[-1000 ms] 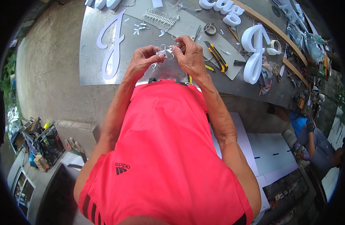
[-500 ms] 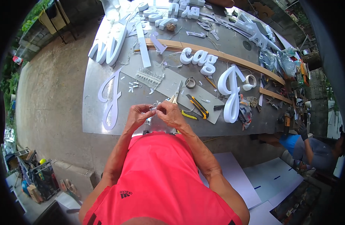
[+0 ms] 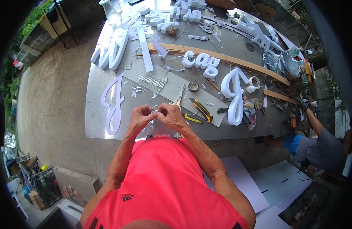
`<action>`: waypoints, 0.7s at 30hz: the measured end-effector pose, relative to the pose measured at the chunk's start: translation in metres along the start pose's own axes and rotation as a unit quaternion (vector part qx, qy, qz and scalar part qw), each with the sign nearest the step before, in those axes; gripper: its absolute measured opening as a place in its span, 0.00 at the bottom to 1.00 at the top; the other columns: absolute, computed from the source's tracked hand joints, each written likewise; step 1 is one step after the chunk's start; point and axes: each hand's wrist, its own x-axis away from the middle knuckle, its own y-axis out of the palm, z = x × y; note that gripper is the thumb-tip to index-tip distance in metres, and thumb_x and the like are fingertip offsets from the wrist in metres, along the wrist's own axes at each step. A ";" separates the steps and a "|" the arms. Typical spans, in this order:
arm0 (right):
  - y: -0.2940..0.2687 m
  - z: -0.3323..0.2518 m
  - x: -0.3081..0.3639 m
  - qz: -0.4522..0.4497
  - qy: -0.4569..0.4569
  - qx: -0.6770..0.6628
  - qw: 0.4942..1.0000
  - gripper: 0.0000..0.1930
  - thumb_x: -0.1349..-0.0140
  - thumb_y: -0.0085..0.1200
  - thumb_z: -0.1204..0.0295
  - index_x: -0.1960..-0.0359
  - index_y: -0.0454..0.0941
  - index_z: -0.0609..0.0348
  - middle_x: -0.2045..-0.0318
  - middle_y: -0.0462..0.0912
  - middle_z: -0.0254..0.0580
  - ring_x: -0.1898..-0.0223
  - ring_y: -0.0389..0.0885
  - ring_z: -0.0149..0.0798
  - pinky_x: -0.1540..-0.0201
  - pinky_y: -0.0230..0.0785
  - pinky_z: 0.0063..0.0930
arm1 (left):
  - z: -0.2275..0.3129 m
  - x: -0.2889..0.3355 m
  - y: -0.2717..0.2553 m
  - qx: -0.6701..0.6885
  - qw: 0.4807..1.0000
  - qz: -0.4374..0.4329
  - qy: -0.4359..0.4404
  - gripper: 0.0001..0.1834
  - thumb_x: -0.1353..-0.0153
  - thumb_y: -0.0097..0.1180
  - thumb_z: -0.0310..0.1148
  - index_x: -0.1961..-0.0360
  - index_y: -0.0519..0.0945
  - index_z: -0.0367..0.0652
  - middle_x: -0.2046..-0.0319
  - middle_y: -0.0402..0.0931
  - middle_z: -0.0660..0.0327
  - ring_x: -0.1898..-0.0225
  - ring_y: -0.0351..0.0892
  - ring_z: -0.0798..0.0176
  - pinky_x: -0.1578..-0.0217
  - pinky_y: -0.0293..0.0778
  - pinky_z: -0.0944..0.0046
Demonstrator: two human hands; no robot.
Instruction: Preparing and assembling small letters and connectors for signage at a fabrication table.
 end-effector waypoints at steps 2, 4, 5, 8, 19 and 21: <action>0.004 0.003 0.000 0.010 -0.019 0.001 1.000 0.08 0.42 0.59 0.72 0.67 0.79 0.67 0.76 0.83 0.48 0.74 0.82 0.39 0.68 0.75 0.33 | 0.000 0.000 0.000 -0.039 0.999 0.010 0.000 0.11 0.43 0.69 0.32 0.67 0.84 0.35 0.78 0.81 0.65 0.77 0.75 0.78 0.77 0.69 0.71; 0.009 0.005 0.000 0.030 -0.039 0.028 0.998 0.08 0.43 0.59 0.73 0.68 0.79 0.67 0.75 0.83 0.50 0.74 0.83 0.41 0.69 0.75 0.35 | 0.001 0.004 0.001 -0.077 0.997 0.018 0.004 0.11 0.44 0.69 0.32 0.68 0.83 0.35 0.78 0.81 0.64 0.77 0.75 0.77 0.77 0.70 0.71; 0.012 0.005 0.000 0.048 -0.059 0.053 0.996 0.08 0.43 0.59 0.73 0.68 0.78 0.67 0.75 0.83 0.52 0.74 0.83 0.43 0.69 0.75 0.36 | 0.005 0.007 0.002 -0.117 0.992 0.037 0.016 0.11 0.44 0.69 0.32 0.68 0.83 0.35 0.78 0.81 0.63 0.76 0.75 0.77 0.77 0.70 0.71; 0.011 0.005 0.000 0.039 -0.034 0.020 0.998 0.09 0.42 0.59 0.72 0.67 0.78 0.67 0.75 0.83 0.52 0.74 0.82 0.43 0.68 0.74 0.36 | 0.002 0.003 0.004 -0.127 0.990 0.049 0.045 0.11 0.44 0.69 0.32 0.69 0.82 0.35 0.78 0.81 0.63 0.76 0.76 0.77 0.76 0.71 0.70; -0.009 -0.006 0.004 -0.102 0.108 -0.244 0.958 0.09 0.33 0.59 0.68 0.65 0.77 0.61 0.74 0.78 0.29 0.73 0.73 0.22 0.71 0.65 0.19 | 0.001 0.000 -0.003 0.092 0.992 -0.086 0.003 0.09 0.38 0.65 0.28 0.61 0.80 0.36 0.71 0.81 0.64 0.71 0.78 0.74 0.70 0.72 0.71; -0.009 -0.006 0.006 -0.087 0.120 -0.268 0.952 0.09 0.33 0.59 0.67 0.65 0.77 0.61 0.74 0.78 0.29 0.73 0.73 0.22 0.71 0.65 0.19 | 0.009 0.003 -0.003 0.095 0.991 -0.098 -0.004 0.08 0.37 0.64 0.28 0.60 0.79 0.37 0.70 0.81 0.65 0.70 0.78 0.74 0.69 0.72 0.72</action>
